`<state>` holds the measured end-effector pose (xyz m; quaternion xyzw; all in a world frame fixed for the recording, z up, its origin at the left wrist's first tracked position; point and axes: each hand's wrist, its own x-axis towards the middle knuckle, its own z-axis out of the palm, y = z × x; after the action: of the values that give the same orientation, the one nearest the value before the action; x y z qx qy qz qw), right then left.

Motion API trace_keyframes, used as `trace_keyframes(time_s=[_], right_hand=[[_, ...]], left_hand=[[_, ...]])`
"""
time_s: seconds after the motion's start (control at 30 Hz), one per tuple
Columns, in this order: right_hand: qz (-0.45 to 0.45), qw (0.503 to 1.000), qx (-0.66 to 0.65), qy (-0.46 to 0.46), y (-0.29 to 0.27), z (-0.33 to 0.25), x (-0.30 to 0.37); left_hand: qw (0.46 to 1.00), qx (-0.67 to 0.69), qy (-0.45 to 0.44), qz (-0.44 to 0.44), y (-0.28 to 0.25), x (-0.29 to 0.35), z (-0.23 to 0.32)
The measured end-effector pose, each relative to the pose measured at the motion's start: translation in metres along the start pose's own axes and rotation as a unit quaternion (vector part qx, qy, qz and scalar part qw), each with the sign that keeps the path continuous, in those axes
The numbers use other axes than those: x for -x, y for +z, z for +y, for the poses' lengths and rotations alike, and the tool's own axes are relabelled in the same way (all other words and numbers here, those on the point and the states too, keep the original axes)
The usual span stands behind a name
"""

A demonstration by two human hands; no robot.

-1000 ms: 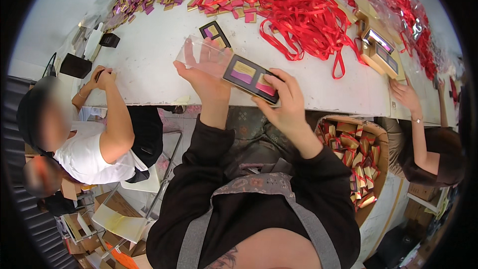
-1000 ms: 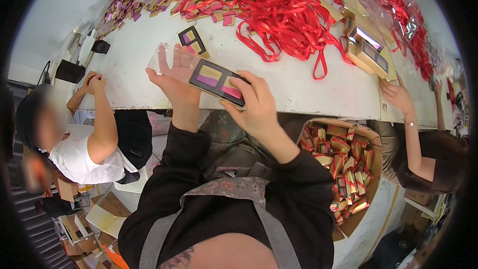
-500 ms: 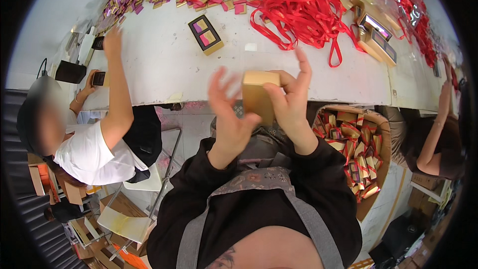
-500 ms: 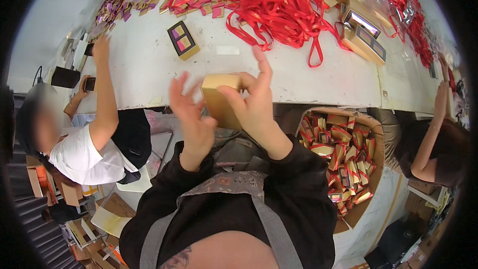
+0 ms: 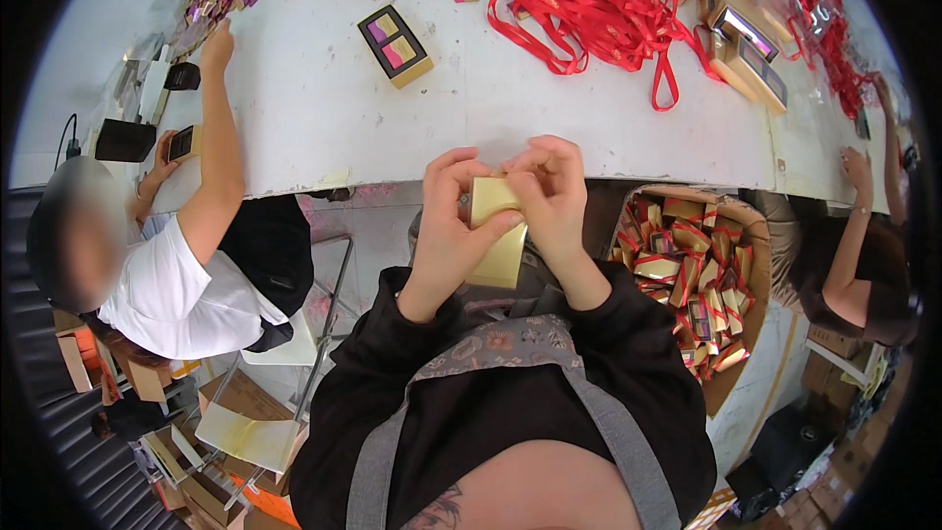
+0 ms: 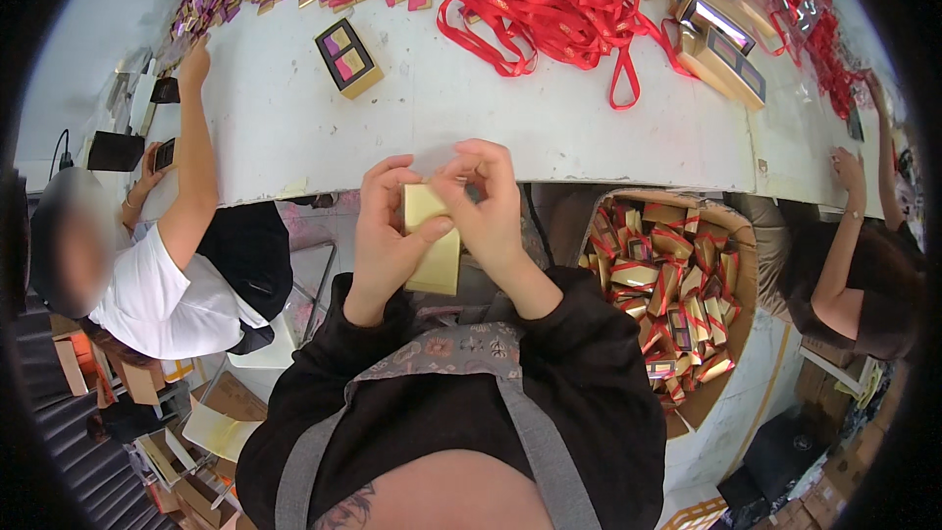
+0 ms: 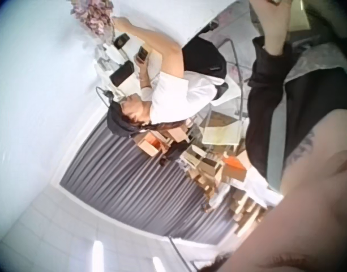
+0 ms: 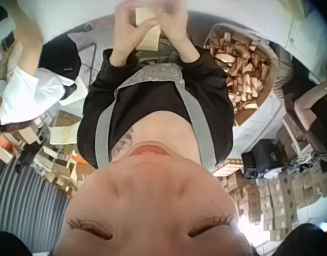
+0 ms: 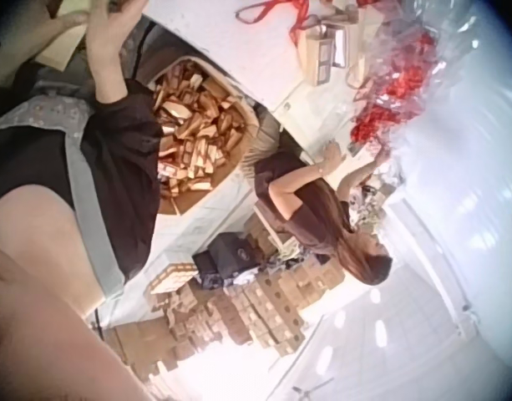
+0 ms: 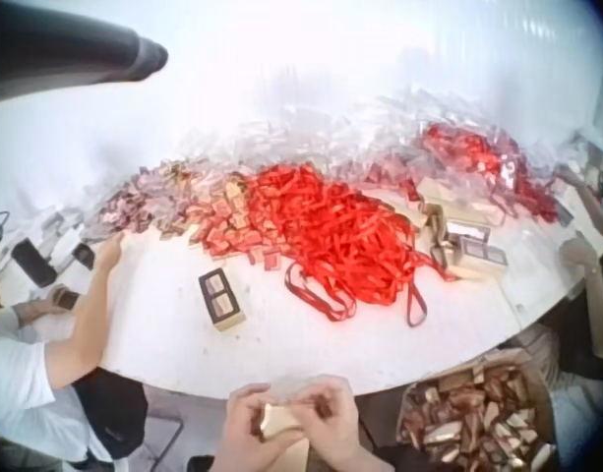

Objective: The person assembles small rectangular boxes by folding flat cardboard pieces and inserting them into a gold-colored outer shell. They then attach a red ribbon to the finished box and place it into a basket. The process is repeated for multiple units.

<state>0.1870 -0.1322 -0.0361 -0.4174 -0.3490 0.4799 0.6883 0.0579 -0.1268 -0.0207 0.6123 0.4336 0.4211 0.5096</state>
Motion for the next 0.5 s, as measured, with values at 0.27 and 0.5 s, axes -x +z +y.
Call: trace_keyframes(time_s=[0.27,0.5], right_hand=[[-0.132,0.972,0.079,0.176,-0.014,-0.032,-0.016],[-0.256,0.953,0.091,0.131,-0.026,-0.056,-0.007]], left_hand=[[0.996,-0.038,0.079,0.026,0.001,0.011,-0.002],[0.986,-0.140,0.092,-0.021,-0.010,0.007,0.004]])
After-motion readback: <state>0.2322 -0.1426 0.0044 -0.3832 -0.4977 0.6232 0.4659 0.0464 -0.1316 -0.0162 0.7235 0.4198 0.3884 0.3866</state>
